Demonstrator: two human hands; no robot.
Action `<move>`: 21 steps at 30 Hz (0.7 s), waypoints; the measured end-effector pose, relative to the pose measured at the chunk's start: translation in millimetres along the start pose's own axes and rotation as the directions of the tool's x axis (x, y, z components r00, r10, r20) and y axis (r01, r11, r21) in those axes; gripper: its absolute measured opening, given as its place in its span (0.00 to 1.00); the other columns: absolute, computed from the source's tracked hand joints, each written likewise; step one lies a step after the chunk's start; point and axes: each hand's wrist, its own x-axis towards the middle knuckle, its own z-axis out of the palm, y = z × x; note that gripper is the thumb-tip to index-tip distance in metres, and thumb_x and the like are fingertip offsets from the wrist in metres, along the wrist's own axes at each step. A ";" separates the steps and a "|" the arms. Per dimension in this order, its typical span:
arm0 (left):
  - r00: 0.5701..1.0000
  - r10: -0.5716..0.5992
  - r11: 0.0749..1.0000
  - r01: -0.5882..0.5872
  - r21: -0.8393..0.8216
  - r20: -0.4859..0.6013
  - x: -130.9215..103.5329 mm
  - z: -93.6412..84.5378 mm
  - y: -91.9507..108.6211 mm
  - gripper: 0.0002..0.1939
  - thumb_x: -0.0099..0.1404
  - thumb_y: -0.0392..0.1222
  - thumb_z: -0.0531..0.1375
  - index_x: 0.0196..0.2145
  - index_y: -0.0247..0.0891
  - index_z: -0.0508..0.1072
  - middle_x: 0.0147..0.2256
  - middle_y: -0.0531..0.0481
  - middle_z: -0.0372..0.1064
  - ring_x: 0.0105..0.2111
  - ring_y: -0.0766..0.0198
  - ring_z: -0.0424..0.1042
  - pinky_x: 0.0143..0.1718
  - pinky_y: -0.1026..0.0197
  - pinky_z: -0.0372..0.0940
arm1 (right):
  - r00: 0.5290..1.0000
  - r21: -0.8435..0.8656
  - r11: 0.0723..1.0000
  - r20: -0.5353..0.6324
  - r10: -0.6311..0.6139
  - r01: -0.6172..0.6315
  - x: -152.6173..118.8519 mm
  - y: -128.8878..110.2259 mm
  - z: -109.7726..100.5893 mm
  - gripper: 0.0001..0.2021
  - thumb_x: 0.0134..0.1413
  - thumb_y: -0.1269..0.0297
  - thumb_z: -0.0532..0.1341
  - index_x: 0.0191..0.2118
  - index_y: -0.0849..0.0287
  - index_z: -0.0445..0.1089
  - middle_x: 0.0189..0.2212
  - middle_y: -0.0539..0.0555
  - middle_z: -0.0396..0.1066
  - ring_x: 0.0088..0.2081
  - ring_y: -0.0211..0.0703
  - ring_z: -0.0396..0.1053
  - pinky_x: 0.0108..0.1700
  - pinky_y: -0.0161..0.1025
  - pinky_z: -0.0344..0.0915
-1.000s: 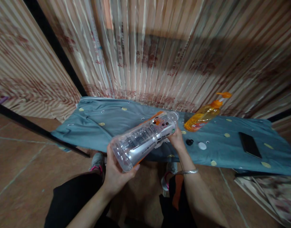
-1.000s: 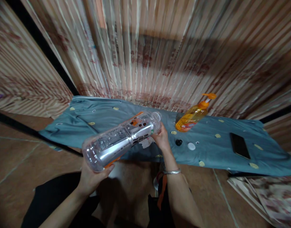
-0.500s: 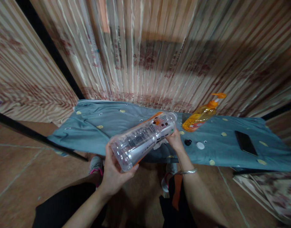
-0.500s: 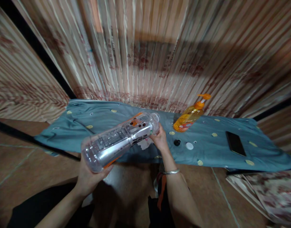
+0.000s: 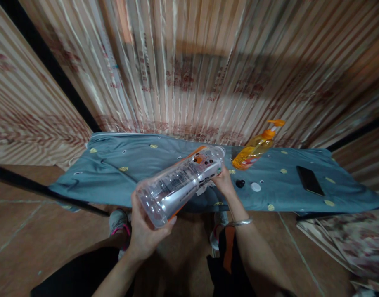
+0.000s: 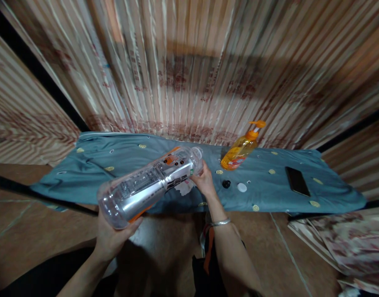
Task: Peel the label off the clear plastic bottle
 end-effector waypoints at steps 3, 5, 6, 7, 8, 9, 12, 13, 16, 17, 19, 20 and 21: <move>1.000 -0.015 1.000 0.015 0.012 -0.003 0.4 0.6 1.2 0.38 0.43 0.45 0.75 0.51 0.38 0.69 0.45 0.43 0.76 0.42 0.49 0.81 0.42 0.52 0.79 | 1.000 -0.006 1.000 -0.003 0.000 0.000 -0.3 -0.8 0.2 0.28 0.37 0.58 0.74 0.48 0.56 0.71 0.42 0.56 0.81 0.43 0.53 0.79 0.49 0.48 0.76; 1.000 -0.017 1.000 0.018 0.009 -0.009 1.1 1.6 1.7 0.38 0.43 0.47 0.75 0.51 0.39 0.69 0.44 0.43 0.76 0.43 0.49 0.80 0.42 0.52 0.78 | 1.000 -0.009 1.000 -0.019 0.010 -0.010 -0.4 0.2 0.3 0.28 0.37 0.57 0.74 0.48 0.56 0.71 0.42 0.57 0.81 0.43 0.53 0.79 0.50 0.48 0.76; 1.000 -0.016 1.000 0.016 0.007 -0.014 1.5 2.1 1.8 0.38 0.43 0.48 0.76 0.50 0.39 0.69 0.43 0.44 0.75 0.43 0.49 0.80 0.43 0.52 0.78 | 1.000 -0.008 1.000 -0.023 0.016 -0.016 -0.4 0.8 0.3 0.28 0.37 0.57 0.74 0.47 0.56 0.71 0.42 0.57 0.82 0.43 0.53 0.79 0.50 0.48 0.76; 1.000 -0.015 1.000 0.015 0.005 -0.020 1.9 2.6 1.8 0.38 0.43 0.50 0.76 0.50 0.39 0.69 0.43 0.44 0.75 0.44 0.49 0.80 0.43 0.51 0.78 | 0.999 -0.006 1.000 -0.023 0.022 -0.023 -0.5 1.4 0.3 0.28 0.37 0.57 0.74 0.47 0.56 0.71 0.42 0.57 0.82 0.43 0.53 0.79 0.50 0.48 0.75; 1.000 -0.015 1.000 0.015 0.005 -0.025 2.2 2.9 1.8 0.39 0.42 0.51 0.76 0.50 0.39 0.70 0.43 0.44 0.75 0.44 0.48 0.80 0.44 0.51 0.78 | 0.999 -0.004 1.000 -0.021 0.027 -0.027 -0.5 1.6 0.3 0.28 0.37 0.57 0.74 0.47 0.56 0.71 0.43 0.56 0.82 0.43 0.53 0.79 0.50 0.48 0.75; 0.999 -0.015 1.000 0.015 0.006 -0.029 2.4 2.9 1.6 0.39 0.42 0.51 0.76 0.50 0.39 0.70 0.42 0.45 0.74 0.44 0.48 0.80 0.44 0.51 0.78 | 0.999 -0.005 1.000 -0.017 0.031 -0.031 -0.5 1.5 0.3 0.28 0.37 0.57 0.74 0.48 0.56 0.71 0.43 0.56 0.82 0.44 0.53 0.79 0.51 0.48 0.75; 0.999 0.001 1.000 0.000 0.029 -0.034 2.1 2.0 0.7 0.37 0.43 0.50 0.76 0.49 0.39 0.70 0.41 0.46 0.74 0.44 0.48 0.80 0.44 0.51 0.78 | 0.999 -0.019 0.999 -0.007 0.037 -0.037 -0.7 -0.8 0.3 0.31 0.36 0.58 0.75 0.50 0.56 0.71 0.43 0.56 0.81 0.44 0.53 0.79 0.50 0.48 0.75; 0.999 0.014 0.999 -0.013 0.038 -0.037 1.8 1.4 0.4 0.36 0.43 0.49 0.75 0.48 0.39 0.69 0.41 0.46 0.74 0.44 0.48 0.80 0.44 0.51 0.78 | 0.999 -0.021 0.999 -0.004 0.039 -0.039 -0.9 -1.9 0.4 0.31 0.36 0.58 0.75 0.51 0.57 0.71 0.43 0.57 0.81 0.44 0.53 0.79 0.50 0.48 0.75; 0.998 0.041 0.998 -0.039 0.055 -0.044 0.8 0.2 0.4 0.36 0.42 0.47 0.75 0.48 0.40 0.68 0.42 0.45 0.74 0.44 0.50 0.80 0.45 0.52 0.78 | 0.999 -0.004 0.999 0.004 0.044 -0.043 -1.4 -5.2 1.3 0.32 0.37 0.56 0.75 0.51 0.58 0.71 0.43 0.58 0.81 0.44 0.53 0.78 0.51 0.48 0.75; 0.998 0.044 0.998 -0.041 0.054 -0.047 0.7 0.0 1.0 0.36 0.43 0.47 0.75 0.49 0.39 0.68 0.44 0.45 0.74 0.44 0.50 0.80 0.45 0.53 0.78 | 0.999 0.003 0.999 0.001 0.042 -0.042 -1.6 -6.1 1.6 0.32 0.36 0.55 0.75 0.51 0.58 0.71 0.43 0.58 0.81 0.44 0.53 0.78 0.51 0.49 0.75; 0.998 0.042 0.998 -0.040 0.038 -0.041 0.7 0.1 3.1 0.38 0.43 0.45 0.74 0.51 0.40 0.67 0.45 0.44 0.74 0.43 0.52 0.80 0.43 0.54 0.78 | 0.999 0.011 0.999 -0.007 0.037 -0.037 -2.1 -7.7 1.8 0.32 0.36 0.55 0.75 0.50 0.58 0.71 0.43 0.58 0.81 0.44 0.53 0.79 0.51 0.49 0.75; 0.999 0.038 0.999 -0.038 0.026 -0.031 0.8 0.3 4.3 0.39 0.43 0.44 0.74 0.52 0.40 0.66 0.46 0.44 0.75 0.42 0.52 0.80 0.41 0.54 0.78 | 0.999 0.011 0.999 -0.009 0.036 -0.035 -2.3 -8.3 1.7 0.32 0.36 0.54 0.75 0.50 0.58 0.71 0.43 0.58 0.81 0.44 0.53 0.79 0.51 0.49 0.75; 0.999 0.034 0.999 -0.034 0.015 -0.024 0.8 0.5 5.4 0.40 0.43 0.44 0.74 0.53 0.40 0.65 0.46 0.44 0.75 0.42 0.52 0.80 0.40 0.55 0.79 | 0.999 0.012 0.999 -0.008 0.035 -0.035 -2.5 -8.7 1.5 0.33 0.36 0.54 0.76 0.51 0.58 0.71 0.43 0.58 0.81 0.44 0.54 0.79 0.52 0.49 0.75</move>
